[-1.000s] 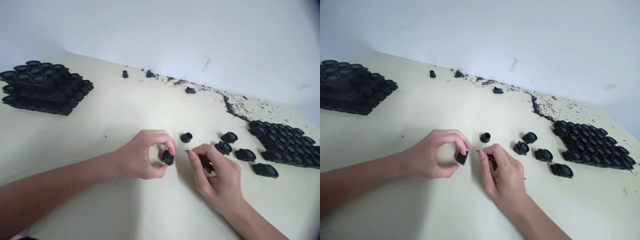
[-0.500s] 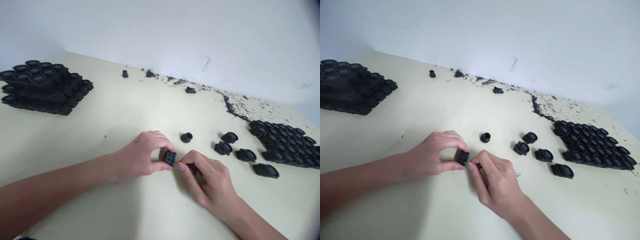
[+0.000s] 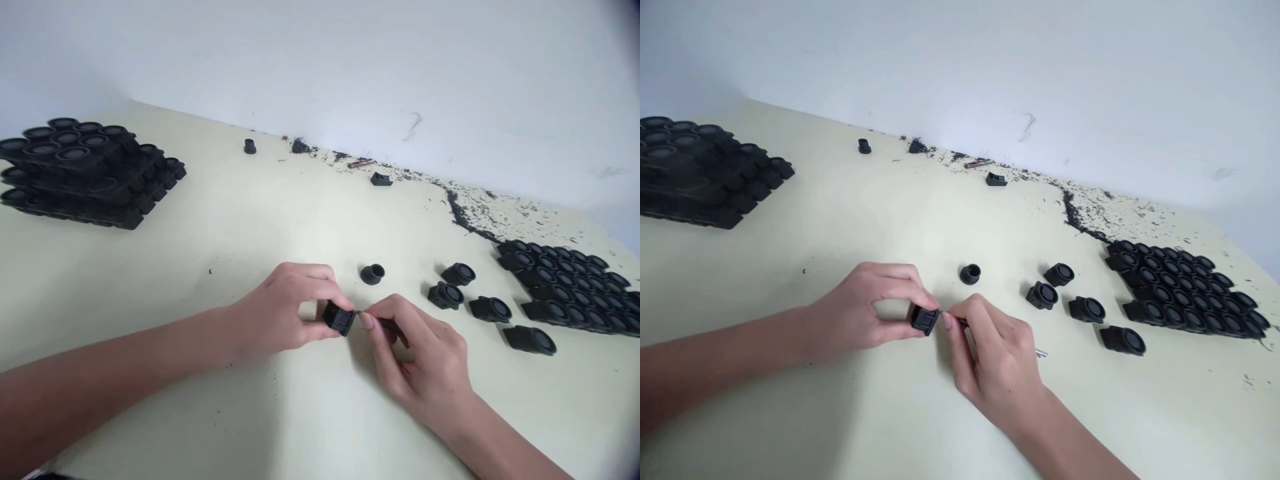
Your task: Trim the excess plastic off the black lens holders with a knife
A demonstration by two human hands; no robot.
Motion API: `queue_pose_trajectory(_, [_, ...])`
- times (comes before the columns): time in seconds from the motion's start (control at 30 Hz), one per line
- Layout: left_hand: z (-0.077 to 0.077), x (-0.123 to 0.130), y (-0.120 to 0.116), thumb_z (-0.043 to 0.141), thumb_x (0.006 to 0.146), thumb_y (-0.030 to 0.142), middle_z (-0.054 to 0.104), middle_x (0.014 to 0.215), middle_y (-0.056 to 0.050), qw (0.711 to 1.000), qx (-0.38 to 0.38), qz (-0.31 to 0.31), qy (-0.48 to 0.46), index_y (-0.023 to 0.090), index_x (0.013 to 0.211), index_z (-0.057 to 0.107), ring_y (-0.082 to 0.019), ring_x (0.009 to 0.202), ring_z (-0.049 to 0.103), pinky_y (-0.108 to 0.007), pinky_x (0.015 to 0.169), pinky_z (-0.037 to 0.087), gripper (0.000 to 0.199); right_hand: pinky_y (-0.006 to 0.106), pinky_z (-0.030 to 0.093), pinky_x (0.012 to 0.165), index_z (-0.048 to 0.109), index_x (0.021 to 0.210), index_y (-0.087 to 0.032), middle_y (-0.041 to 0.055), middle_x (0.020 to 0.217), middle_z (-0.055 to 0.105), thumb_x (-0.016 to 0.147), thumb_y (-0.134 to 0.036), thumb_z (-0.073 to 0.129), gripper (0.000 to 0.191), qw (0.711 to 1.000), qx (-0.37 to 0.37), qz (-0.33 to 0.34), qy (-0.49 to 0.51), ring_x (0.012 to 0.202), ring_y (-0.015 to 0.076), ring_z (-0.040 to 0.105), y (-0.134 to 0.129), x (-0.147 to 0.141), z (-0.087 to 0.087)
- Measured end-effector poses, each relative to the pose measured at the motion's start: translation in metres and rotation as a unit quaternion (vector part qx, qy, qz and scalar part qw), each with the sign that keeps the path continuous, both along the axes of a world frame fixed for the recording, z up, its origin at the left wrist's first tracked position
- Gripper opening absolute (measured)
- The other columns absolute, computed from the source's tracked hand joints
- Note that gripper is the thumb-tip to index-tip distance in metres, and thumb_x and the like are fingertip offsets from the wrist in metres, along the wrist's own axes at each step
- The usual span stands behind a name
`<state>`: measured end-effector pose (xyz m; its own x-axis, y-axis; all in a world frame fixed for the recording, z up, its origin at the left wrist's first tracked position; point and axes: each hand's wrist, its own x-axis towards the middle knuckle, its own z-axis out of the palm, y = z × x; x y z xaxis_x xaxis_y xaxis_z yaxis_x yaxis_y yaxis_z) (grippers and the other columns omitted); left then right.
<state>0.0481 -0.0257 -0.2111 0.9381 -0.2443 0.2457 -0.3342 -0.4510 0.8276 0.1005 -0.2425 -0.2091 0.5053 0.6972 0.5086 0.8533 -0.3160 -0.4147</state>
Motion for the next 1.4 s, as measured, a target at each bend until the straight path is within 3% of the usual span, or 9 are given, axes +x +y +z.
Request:
queue_pose_trajectory(0.2, [0.0025, 0.0008, 0.0016, 0.083, 0.073, 0.024, 0.070, 0.088, 0.004, 0.999, -0.022, -0.005, 0.044, 0.020, 0.095, 0.074, -0.007, 0.081, 0.063, -0.020, 0.075, 0.047, 0.024, 0.022, 0.030, 0.052, 0.052, 0.090, -0.015, -0.0011, 0.073, 0.051, 0.089, -0.006, 0.054, 0.010, 0.993, -0.036, 0.107, 0.028, 0.058, 0.0064, 0.036, -0.0012, -0.0002, 0.0000])
queue_pose_trajectory(0.37, [0.0032, 0.0011, 0.0026, 0.084, 0.072, 0.028, 0.071, 0.087, 0.005, 0.997, -0.017, 0.004, 0.070, 0.023, 0.095, 0.075, -0.008, 0.079, 0.063, -0.022, 0.073, 0.047, 0.025, 0.020, 0.031, 0.051, 0.054, 0.089, -0.015, -0.0023, 0.071, 0.051, 0.088, -0.006, 0.058, 0.010, 1.000, -0.004, 0.005, 0.000, 0.057, 0.0041, 0.039, -0.0026, 0.0003, -0.0018])
queue_pose_trajectory(0.5, [0.0041, 0.0018, 0.0024, 0.084, 0.071, 0.025, 0.072, 0.087, 0.004, 0.997, -0.032, 0.005, 0.075, 0.022, 0.094, 0.076, -0.009, 0.080, 0.064, -0.022, 0.074, 0.048, 0.024, 0.021, 0.032, 0.053, 0.050, 0.091, -0.015, -0.0012, 0.073, 0.052, 0.086, -0.003, 0.056, 0.015, 0.996, -0.004, 0.094, 0.010, 0.060, 0.0058, 0.039, -0.0026, -0.0012, -0.0021])
queue_pose_trajectory(0.57, [0.0039, 0.0021, 0.0025, 0.084, 0.071, 0.026, 0.072, 0.088, 0.004, 0.996, -0.033, 0.006, 0.080, 0.022, 0.095, 0.076, -0.009, 0.081, 0.065, -0.023, 0.075, 0.049, 0.026, 0.021, 0.031, 0.052, 0.051, 0.090, -0.015, -0.0013, 0.073, 0.052, 0.087, -0.004, 0.056, 0.013, 0.996, -0.022, 0.086, 0.008, 0.059, 0.0059, 0.037, -0.0017, -0.0013, -0.0018])
queue_pose_trajectory(0.7, [0.0033, 0.0027, 0.0027, 0.085, 0.070, 0.027, 0.072, 0.089, 0.004, 0.995, -0.036, 0.012, 0.091, 0.024, 0.096, 0.076, -0.010, 0.081, 0.065, -0.023, 0.077, 0.050, 0.027, 0.020, 0.031, 0.052, 0.054, 0.090, -0.015, -0.0018, 0.072, 0.052, 0.087, -0.005, 0.059, 0.011, 1.000, 0.000, 0.005, -0.009, 0.057, 0.0044, 0.038, -0.0017, -0.0005, -0.0009])
queue_pose_trajectory(0.83, [0.0047, 0.0037, 0.0030, 0.085, 0.070, 0.024, 0.072, 0.090, 0.002, 0.995, -0.053, 0.005, 0.089, 0.021, 0.093, 0.076, -0.011, 0.082, 0.066, -0.024, 0.078, 0.051, 0.025, 0.021, 0.032, 0.052, 0.053, 0.090, -0.015, -0.0008, 0.073, 0.052, 0.088, -0.006, 0.056, 0.010, 0.996, -0.031, 0.087, 0.006, 0.058, 0.0061, 0.038, -0.0028, -0.0006, -0.0021])
queue_pose_trajectory(1.03, [0.0054, 0.0042, 0.0043, 0.083, 0.071, 0.020, 0.071, 0.092, 0.001, 0.992, -0.077, 0.016, 0.104, 0.019, 0.092, 0.073, -0.011, 0.080, 0.066, -0.024, 0.079, 0.054, 0.023, 0.018, 0.030, 0.049, 0.055, 0.086, -0.015, -0.0038, 0.065, 0.048, 0.089, -0.009, 0.059, 0.008, 0.997, -0.004, -0.061, -0.042, 0.052, 0.0032, 0.035, 0.0001, 0.0011, -0.0027])
queue_pose_trajectory(1.23, [0.0043, 0.0037, 0.0025, 0.073, 0.075, 0.010, 0.068, 0.108, 0.000, 0.992, -0.102, 0.016, 0.067, 0.019, 0.099, 0.071, -0.009, 0.094, 0.066, -0.021, 0.088, 0.055, 0.026, 0.017, 0.029, 0.047, 0.055, 0.085, -0.014, -0.0046, 0.062, 0.045, 0.089, -0.010, 0.060, 0.007, 0.997, 0.011, -0.071, -0.029, 0.050, 0.0025, 0.033, 0.0020, 0.0012, 0.0008])
queue_pose_trajectory(1.4, [0.0016, 0.0030, 0.0005, 0.078, 0.072, 0.017, 0.066, 0.117, -0.002, 0.993, -0.098, 0.026, 0.053, 0.016, 0.099, 0.070, -0.010, 0.101, 0.066, -0.020, 0.094, 0.056, 0.028, 0.016, 0.030, 0.046, 0.056, 0.085, -0.014, -0.0043, 0.063, 0.048, 0.089, -0.010, 0.059, 0.008, 0.997, 0.015, -0.071, -0.018, 0.049, 0.0017, 0.035, 0.0018, 0.0012, 0.0012])
